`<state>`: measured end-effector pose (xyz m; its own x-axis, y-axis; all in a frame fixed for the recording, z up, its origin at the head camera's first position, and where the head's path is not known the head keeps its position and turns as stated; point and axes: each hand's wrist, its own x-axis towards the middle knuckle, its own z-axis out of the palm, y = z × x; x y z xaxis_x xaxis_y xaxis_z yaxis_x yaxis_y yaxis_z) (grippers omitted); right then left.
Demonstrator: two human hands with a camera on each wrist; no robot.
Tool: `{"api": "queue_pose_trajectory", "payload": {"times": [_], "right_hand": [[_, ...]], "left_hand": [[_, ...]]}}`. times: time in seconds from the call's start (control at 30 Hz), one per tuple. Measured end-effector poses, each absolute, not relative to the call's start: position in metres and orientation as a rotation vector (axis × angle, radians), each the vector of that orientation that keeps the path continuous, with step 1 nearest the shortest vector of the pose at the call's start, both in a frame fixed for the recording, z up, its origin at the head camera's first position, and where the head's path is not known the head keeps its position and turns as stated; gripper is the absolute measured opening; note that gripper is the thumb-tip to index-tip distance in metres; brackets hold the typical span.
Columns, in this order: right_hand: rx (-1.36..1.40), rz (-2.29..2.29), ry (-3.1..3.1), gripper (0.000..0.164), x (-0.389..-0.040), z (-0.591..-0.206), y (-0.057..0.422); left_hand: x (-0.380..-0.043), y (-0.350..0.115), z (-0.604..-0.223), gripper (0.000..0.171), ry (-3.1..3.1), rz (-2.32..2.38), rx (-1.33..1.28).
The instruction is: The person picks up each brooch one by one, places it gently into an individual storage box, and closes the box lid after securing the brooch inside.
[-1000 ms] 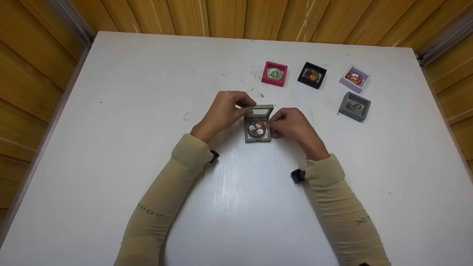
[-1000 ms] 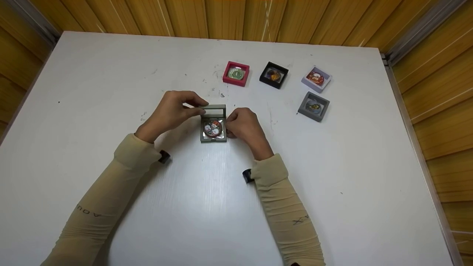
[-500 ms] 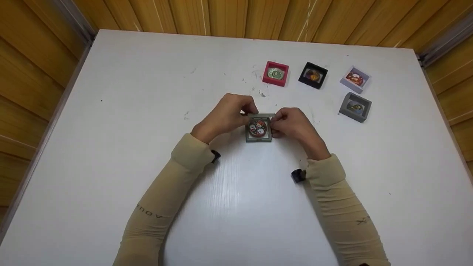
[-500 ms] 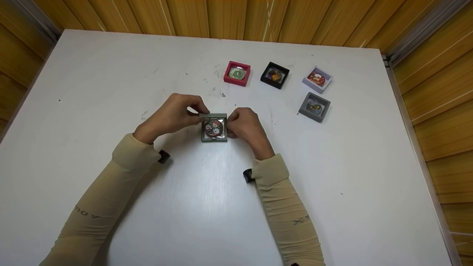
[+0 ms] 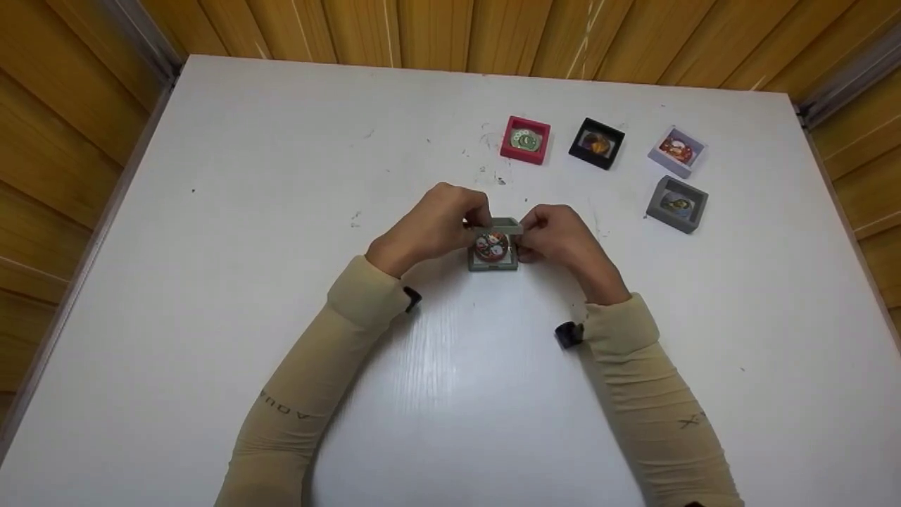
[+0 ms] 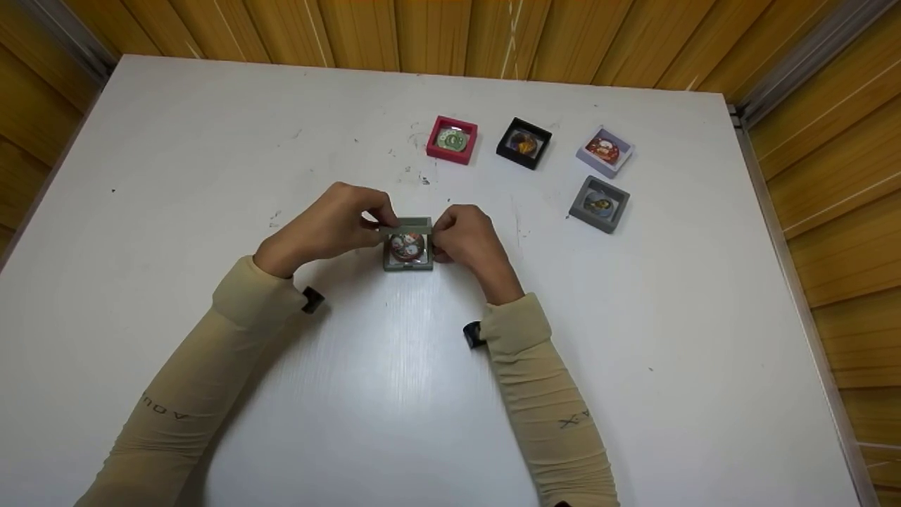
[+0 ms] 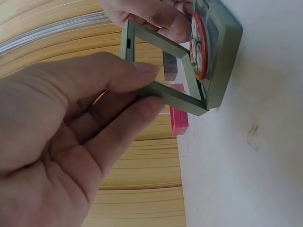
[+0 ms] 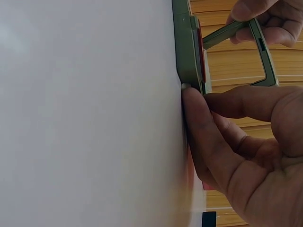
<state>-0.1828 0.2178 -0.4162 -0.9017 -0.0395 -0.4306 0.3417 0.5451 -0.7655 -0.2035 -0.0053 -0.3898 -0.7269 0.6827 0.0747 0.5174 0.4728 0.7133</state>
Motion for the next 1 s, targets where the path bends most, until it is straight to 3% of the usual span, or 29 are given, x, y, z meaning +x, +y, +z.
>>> {"api": "queue_pose_trajectory", "payload": {"times": [0.27,0.67,1.0], "right_hand": [[0.236,-1.304,2.391,0.014,-0.183,-0.418,0.219],[0.212,-1.262,2.419,0.015,-0.183,-0.419,0.221],[0.215,-1.273,2.404,0.015,-0.182,-0.418,0.222]], "left_hand": [[-0.199,-0.002,-0.388,0.014,2.534,0.946,1.091],[-0.192,0.003,-0.387,0.025,2.562,0.806,1.114],[-0.187,0.009,-0.389,0.015,2.611,0.667,1.127]]}}
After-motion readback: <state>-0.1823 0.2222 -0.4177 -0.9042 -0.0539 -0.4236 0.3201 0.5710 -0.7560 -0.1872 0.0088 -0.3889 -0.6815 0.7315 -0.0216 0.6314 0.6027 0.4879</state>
